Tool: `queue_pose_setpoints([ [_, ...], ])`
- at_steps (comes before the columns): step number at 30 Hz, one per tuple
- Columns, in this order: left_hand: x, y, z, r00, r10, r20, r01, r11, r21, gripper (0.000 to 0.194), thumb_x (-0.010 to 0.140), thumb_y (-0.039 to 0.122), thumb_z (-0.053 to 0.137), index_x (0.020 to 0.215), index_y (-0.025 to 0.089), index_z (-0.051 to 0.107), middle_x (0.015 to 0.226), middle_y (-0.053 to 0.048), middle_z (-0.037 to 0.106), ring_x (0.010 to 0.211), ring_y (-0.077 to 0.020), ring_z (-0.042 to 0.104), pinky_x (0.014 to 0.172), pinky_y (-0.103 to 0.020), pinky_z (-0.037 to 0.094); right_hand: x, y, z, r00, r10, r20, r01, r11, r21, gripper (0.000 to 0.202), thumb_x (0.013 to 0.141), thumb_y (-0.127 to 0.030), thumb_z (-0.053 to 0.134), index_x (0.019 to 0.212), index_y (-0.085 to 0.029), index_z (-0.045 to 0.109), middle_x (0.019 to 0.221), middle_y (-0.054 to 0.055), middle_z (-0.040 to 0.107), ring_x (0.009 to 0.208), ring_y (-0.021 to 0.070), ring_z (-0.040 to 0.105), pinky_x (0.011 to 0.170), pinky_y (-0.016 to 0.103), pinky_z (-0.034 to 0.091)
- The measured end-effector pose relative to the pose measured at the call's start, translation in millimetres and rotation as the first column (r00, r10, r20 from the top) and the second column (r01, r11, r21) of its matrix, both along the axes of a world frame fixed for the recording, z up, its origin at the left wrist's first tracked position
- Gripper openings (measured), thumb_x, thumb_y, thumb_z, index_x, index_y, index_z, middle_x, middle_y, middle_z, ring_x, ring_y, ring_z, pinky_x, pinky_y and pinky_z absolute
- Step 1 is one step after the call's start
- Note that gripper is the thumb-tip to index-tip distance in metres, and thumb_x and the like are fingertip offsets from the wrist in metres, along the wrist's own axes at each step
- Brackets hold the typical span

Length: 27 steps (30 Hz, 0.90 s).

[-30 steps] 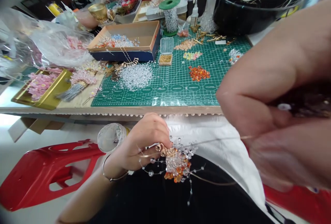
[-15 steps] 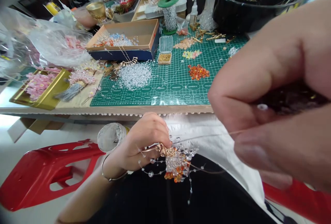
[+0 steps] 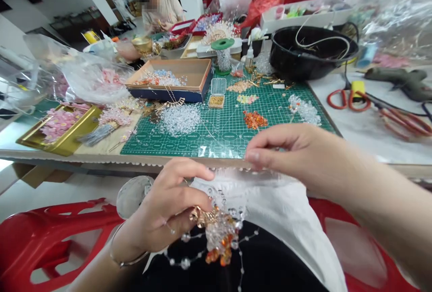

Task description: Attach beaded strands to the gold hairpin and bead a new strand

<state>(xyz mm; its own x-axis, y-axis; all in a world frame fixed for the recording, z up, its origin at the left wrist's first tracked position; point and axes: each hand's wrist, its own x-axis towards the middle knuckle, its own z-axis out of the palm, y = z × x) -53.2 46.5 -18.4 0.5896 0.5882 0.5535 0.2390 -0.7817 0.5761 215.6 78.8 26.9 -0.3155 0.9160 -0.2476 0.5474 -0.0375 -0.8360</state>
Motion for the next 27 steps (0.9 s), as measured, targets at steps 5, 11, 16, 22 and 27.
queue_pose_setpoints([
  [5, 13.1, -1.9, 10.8, 0.989, 0.037, -0.147, -0.030, 0.998, 0.051, 0.014, 0.097, 0.027, 0.053, 0.093, 0.020, 0.064, 0.143, -0.010, 0.054, 0.105, -0.0184, 0.060, 0.096, -0.037, 0.043, -19.0, -14.5, -4.6, 0.993, 0.100, -0.056, -0.106, 0.988, -0.114, 0.027, 0.086, -0.045, 0.064, 0.072, -0.021, 0.067, 0.070, 0.000, 0.062, 0.069, 0.0137, 0.056, 0.065, 0.027, 0.043],
  [11, 25.1, 4.3, 1.4, 0.994, -0.053, -0.091, 0.050, 0.998, -0.040, 0.012, 0.095, 0.020, 0.054, 0.091, 0.016, 0.064, 0.102, -0.005, 0.073, 0.087, -0.0167, 0.063, 0.081, -0.032, 0.045, -4.4, -18.9, -11.9, 0.953, 0.267, 0.144, -0.255, 0.962, -0.097, 0.026, 0.095, -0.042, 0.050, 0.080, -0.025, 0.064, 0.076, -0.002, 0.063, 0.070, 0.0140, 0.056, 0.064, 0.028, 0.042],
  [16, 35.7, 2.5, -5.4, 0.989, -0.088, -0.118, 0.076, 0.992, -0.104, 0.019, 0.096, 0.022, 0.051, 0.090, 0.015, 0.067, 0.094, -0.006, 0.073, 0.084, -0.0174, 0.064, 0.078, -0.033, 0.046, -15.1, -24.1, -17.5, 0.883, 0.380, 0.276, -0.435, 0.882, 0.180, 0.021, 0.096, -0.029, 0.044, 0.080, -0.023, 0.056, 0.082, -0.001, 0.061, 0.075, 0.0143, 0.055, 0.067, 0.028, 0.041],
  [22, 28.1, 2.8, -6.9, 0.989, -0.076, -0.130, 0.057, 0.987, -0.148, 0.016, 0.096, 0.022, 0.052, 0.089, 0.017, 0.065, 0.097, -0.006, 0.073, 0.084, -0.0179, 0.064, 0.080, -0.034, 0.045, -3.1, -22.6, -16.6, 0.847, 0.380, 0.371, -0.456, 0.879, 0.142, 0.029, 0.097, -0.032, 0.043, 0.070, -0.022, 0.046, 0.061, -0.003, 0.052, 0.055, 0.0121, 0.043, 0.049, 0.027, 0.029],
  [27, 22.2, 4.3, -7.0, 0.991, -0.043, -0.128, 0.022, 0.987, -0.161, 0.015, 0.097, 0.021, 0.053, 0.089, 0.016, 0.065, 0.097, -0.006, 0.074, 0.087, -0.0175, 0.065, 0.080, -0.034, 0.043, 14.8, -16.0, -18.7, 0.854, 0.410, 0.320, -0.432, 0.902, -0.003, 0.026, 0.095, -0.037, 0.048, 0.073, -0.024, 0.052, 0.063, -0.003, 0.054, 0.056, 0.0124, 0.047, 0.049, 0.025, 0.034],
])
